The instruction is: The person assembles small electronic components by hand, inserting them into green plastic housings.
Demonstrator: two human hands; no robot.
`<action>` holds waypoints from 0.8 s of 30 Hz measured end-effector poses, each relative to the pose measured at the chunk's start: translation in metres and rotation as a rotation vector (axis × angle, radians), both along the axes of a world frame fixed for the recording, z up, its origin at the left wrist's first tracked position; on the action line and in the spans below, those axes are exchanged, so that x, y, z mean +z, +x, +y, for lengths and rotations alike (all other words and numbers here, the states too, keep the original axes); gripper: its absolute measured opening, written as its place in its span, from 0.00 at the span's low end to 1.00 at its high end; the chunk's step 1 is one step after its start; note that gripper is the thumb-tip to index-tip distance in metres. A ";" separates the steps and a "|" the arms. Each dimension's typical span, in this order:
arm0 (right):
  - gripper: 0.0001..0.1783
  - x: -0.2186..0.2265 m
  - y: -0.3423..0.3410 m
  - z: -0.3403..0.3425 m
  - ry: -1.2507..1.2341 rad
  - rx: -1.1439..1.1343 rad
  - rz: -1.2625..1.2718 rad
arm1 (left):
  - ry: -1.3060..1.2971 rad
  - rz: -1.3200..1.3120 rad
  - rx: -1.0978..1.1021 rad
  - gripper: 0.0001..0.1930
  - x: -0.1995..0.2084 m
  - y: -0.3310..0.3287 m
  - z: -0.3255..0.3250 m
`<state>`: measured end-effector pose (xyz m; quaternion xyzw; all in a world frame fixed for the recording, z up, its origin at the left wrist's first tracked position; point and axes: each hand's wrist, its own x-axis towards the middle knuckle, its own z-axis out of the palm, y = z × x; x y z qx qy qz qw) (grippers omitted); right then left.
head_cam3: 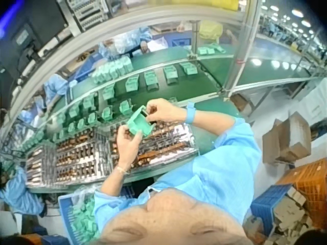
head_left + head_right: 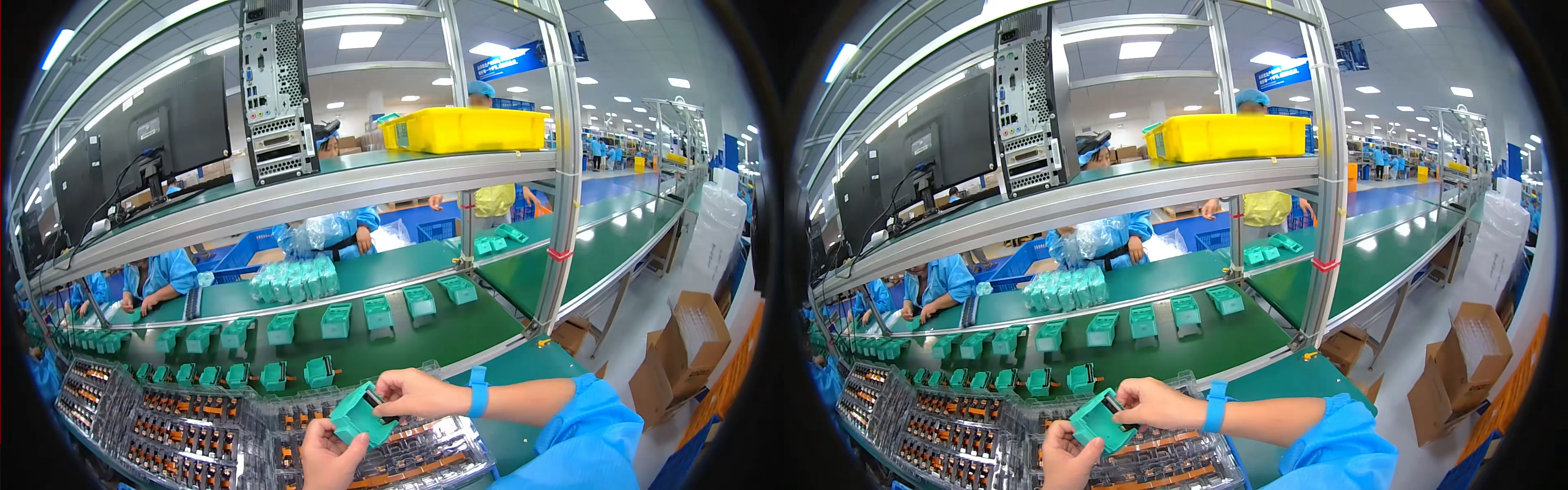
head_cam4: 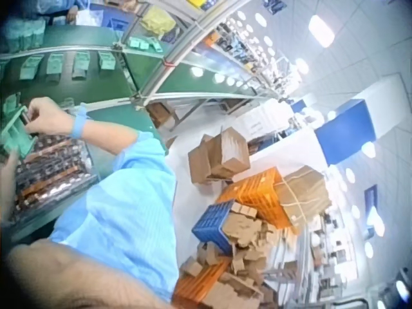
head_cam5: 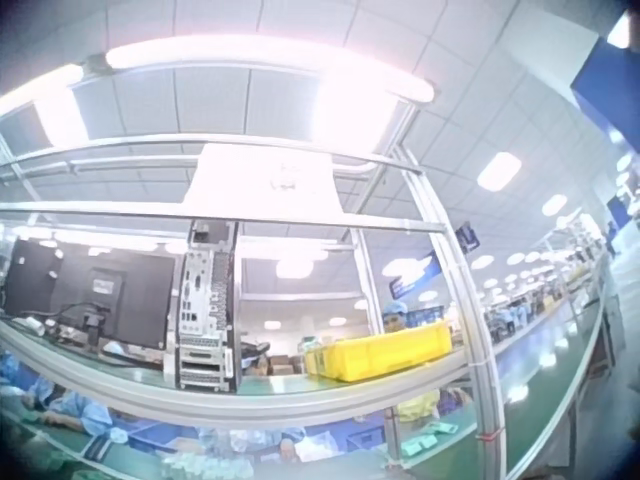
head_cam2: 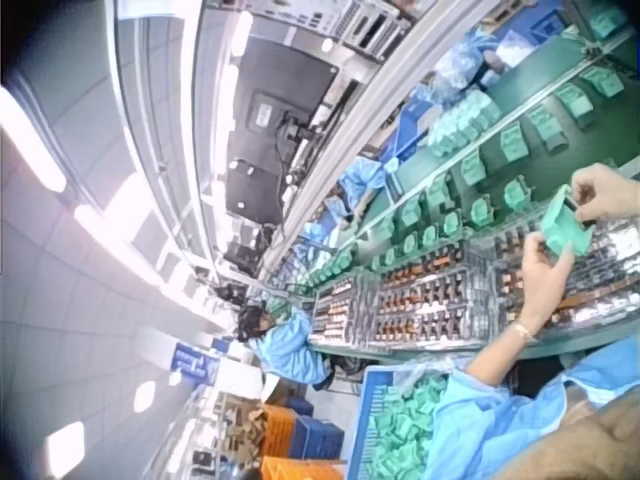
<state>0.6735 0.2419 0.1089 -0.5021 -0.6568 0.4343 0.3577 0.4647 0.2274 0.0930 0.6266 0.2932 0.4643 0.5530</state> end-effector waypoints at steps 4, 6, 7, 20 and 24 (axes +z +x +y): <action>0.15 -0.006 0.011 0.001 0.024 -0.042 0.107 | -0.118 -0.091 -0.071 0.11 -0.002 0.013 0.006; 0.11 0.018 0.012 0.005 -0.031 -0.074 0.080 | -0.137 -0.035 -0.091 0.14 0.009 0.012 0.006; 0.09 0.015 0.021 0.019 0.069 -0.086 0.147 | -0.120 -0.126 -0.053 0.16 0.007 0.016 0.009; 0.17 -0.105 0.084 0.239 -0.355 -0.515 -0.461 | -0.001 0.033 0.167 0.24 -0.037 -0.133 -0.035; 0.19 -0.122 0.096 0.238 -0.376 -0.526 -0.464 | -0.024 -0.041 0.391 0.23 -0.066 -0.163 -0.043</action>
